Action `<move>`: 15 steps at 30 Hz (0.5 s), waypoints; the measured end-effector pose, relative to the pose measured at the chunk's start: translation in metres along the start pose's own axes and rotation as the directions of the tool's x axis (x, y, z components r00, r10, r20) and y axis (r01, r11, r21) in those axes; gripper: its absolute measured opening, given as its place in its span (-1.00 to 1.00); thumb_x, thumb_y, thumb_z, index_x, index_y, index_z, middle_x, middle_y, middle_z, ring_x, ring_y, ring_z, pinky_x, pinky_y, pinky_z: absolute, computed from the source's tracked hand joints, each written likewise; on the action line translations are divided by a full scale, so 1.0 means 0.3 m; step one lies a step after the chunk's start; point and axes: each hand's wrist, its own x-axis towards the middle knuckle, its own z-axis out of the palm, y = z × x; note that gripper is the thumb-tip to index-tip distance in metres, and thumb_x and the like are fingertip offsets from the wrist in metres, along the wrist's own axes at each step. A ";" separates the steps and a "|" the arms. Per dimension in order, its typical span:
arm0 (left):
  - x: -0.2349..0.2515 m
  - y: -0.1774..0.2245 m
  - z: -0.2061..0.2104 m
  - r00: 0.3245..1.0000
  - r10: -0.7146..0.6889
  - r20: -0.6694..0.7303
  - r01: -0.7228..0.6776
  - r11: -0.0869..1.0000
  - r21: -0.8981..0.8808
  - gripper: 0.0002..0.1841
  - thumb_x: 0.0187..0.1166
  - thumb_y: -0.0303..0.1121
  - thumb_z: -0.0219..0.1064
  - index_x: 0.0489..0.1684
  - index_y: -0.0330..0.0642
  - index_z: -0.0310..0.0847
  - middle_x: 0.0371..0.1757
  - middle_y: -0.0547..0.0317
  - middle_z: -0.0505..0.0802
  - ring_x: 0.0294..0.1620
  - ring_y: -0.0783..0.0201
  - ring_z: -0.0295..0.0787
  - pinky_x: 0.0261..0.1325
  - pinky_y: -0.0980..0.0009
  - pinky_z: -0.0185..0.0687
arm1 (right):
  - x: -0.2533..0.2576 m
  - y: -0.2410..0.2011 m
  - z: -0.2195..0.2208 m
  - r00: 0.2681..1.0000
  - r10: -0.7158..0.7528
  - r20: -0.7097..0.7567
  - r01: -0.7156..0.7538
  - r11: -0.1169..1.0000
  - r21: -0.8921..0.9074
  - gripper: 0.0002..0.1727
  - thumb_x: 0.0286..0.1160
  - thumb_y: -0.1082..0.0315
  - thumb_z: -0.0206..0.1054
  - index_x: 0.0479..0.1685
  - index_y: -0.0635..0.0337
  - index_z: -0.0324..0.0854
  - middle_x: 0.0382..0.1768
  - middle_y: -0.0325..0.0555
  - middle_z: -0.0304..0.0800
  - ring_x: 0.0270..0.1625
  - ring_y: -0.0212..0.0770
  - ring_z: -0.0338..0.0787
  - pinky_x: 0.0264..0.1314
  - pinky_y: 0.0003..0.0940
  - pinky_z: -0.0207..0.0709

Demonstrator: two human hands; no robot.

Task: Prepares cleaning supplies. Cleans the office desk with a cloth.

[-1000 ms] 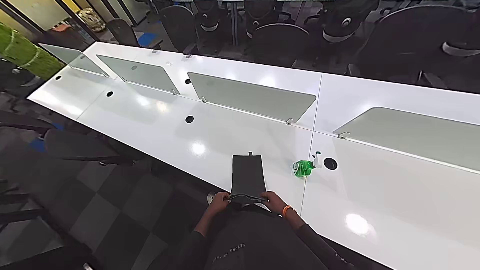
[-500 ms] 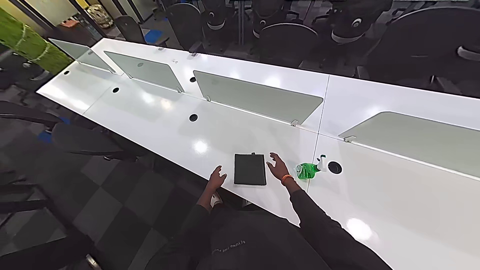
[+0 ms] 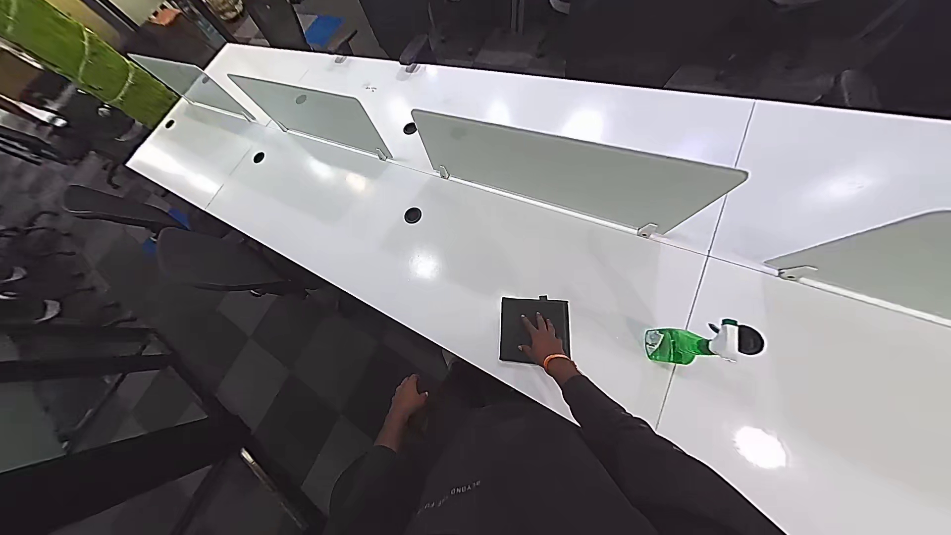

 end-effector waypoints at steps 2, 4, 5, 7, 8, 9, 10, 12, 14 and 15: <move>0.041 0.042 -0.054 1.000 -0.015 -0.022 0.016 0.999 0.051 -0.19 0.49 -0.13 0.48 0.82 -0.02 0.24 0.80 -0.10 0.38 0.79 -0.20 0.28 0.66 -0.30 0.33 | 0.037 -0.059 0.004 0.996 0.087 0.004 -0.087 0.996 -0.013 0.22 0.20 -0.23 0.62 0.95 -0.44 -0.10 0.96 0.12 -0.40 0.91 0.48 -0.31 0.54 0.79 0.04; 0.102 0.108 -0.114 0.999 0.010 -0.037 -0.005 0.991 0.132 -0.11 0.47 -0.11 0.51 0.87 0.01 0.16 0.88 -0.13 0.23 0.85 -0.29 0.11 0.66 -0.34 0.30 | 0.058 -0.099 0.035 0.989 0.148 0.001 -0.148 0.989 -0.026 0.28 0.14 -0.34 0.59 0.96 -0.47 -0.17 0.96 0.15 -0.52 0.90 0.53 -0.46 0.52 0.89 -0.16; 0.146 0.150 -0.145 0.998 0.039 -0.046 -0.030 0.984 0.174 -0.09 0.46 -0.09 0.52 0.87 0.01 0.14 0.90 -0.17 0.16 0.88 -0.33 0.01 0.67 -0.36 0.27 | 0.067 -0.109 0.049 0.985 0.170 -0.013 -0.170 0.985 -0.033 0.28 0.13 -0.35 0.58 0.96 -0.49 -0.18 0.96 0.15 -0.54 0.90 0.53 -0.48 0.52 0.90 -0.20; 0.260 0.242 -0.211 0.982 0.147 -0.115 -0.117 0.965 0.236 -0.08 0.42 -0.02 0.52 0.86 -0.02 0.18 0.90 -0.27 0.09 0.88 -0.42 -0.10 0.67 -0.41 0.20 | 0.086 -0.119 0.067 0.980 0.197 -0.043 -0.199 0.979 -0.045 0.27 0.15 -0.36 0.56 0.95 -0.52 -0.19 0.96 0.13 -0.55 0.91 0.51 -0.49 0.54 0.89 -0.25; 0.319 0.288 -0.237 0.963 0.218 -0.160 -0.173 0.951 0.258 -0.08 0.42 0.02 0.51 0.85 -0.03 0.19 0.90 -0.30 0.07 0.88 -0.46 -0.11 0.65 -0.45 0.18 | 0.084 -0.120 0.075 0.978 0.203 -0.047 -0.206 0.977 -0.047 0.26 0.16 -0.38 0.54 0.95 -0.53 -0.19 0.96 0.11 -0.54 0.91 0.49 -0.48 0.57 0.87 -0.28; 0.377 0.342 -0.262 0.936 0.290 -0.200 -0.232 0.934 0.271 -0.07 0.43 0.07 0.49 0.86 -0.02 0.19 0.91 -0.31 0.04 0.88 -0.48 -0.16 0.65 -0.48 0.13 | 0.081 -0.117 0.081 0.977 0.208 -0.049 -0.210 0.976 -0.049 0.24 0.17 -0.40 0.52 0.95 -0.54 -0.18 0.97 0.09 -0.53 0.92 0.46 -0.48 0.59 0.85 -0.31; 0.441 0.409 -0.291 0.901 0.361 -0.242 -0.289 0.914 0.284 -0.06 0.43 0.12 0.47 0.87 0.01 0.17 0.92 -0.30 0.01 0.89 -0.48 -0.21 0.66 -0.50 0.06 | 0.087 -0.113 0.084 0.976 0.213 -0.054 -0.216 0.975 -0.053 0.23 0.18 -0.43 0.49 0.95 -0.55 -0.18 0.97 0.07 -0.52 0.93 0.43 -0.47 0.61 0.83 -0.32; 0.566 0.563 -0.341 0.835 0.463 -0.297 -0.368 0.871 0.326 0.01 0.36 0.24 0.46 0.90 0.12 0.12 0.95 -0.24 -0.05 0.91 -0.47 -0.29 0.66 -0.56 -0.07 | 0.111 -0.112 0.084 0.970 0.238 -0.058 -0.241 0.968 -0.065 0.21 0.19 -0.49 0.42 0.94 -0.57 -0.19 0.97 0.05 -0.51 0.93 0.42 -0.47 0.62 0.82 -0.33; 0.669 0.725 -0.374 0.853 0.463 -0.242 -0.364 0.858 0.362 0.26 0.10 0.29 0.60 0.97 0.29 -0.12 0.96 -0.21 -0.25 0.90 -0.54 -0.47 0.58 -0.70 -0.16 | 0.135 -0.125 0.088 0.957 0.282 -0.068 -0.286 0.957 -0.048 0.22 0.16 -0.49 0.45 0.94 -0.61 -0.19 0.97 0.04 -0.51 0.93 0.41 -0.46 0.62 0.82 -0.33; 0.715 0.806 -0.383 0.889 0.421 -0.183 -0.333 0.866 0.372 0.44 -0.10 0.26 0.72 0.98 0.35 -0.29 0.95 -0.22 -0.41 0.87 -0.58 -0.60 0.53 -0.78 -0.19 | 0.148 -0.132 0.081 0.949 0.307 -0.072 -0.310 0.950 -0.038 0.23 0.13 -0.47 0.49 0.93 -0.62 -0.18 0.97 0.03 -0.50 0.93 0.42 -0.44 0.61 0.82 -0.31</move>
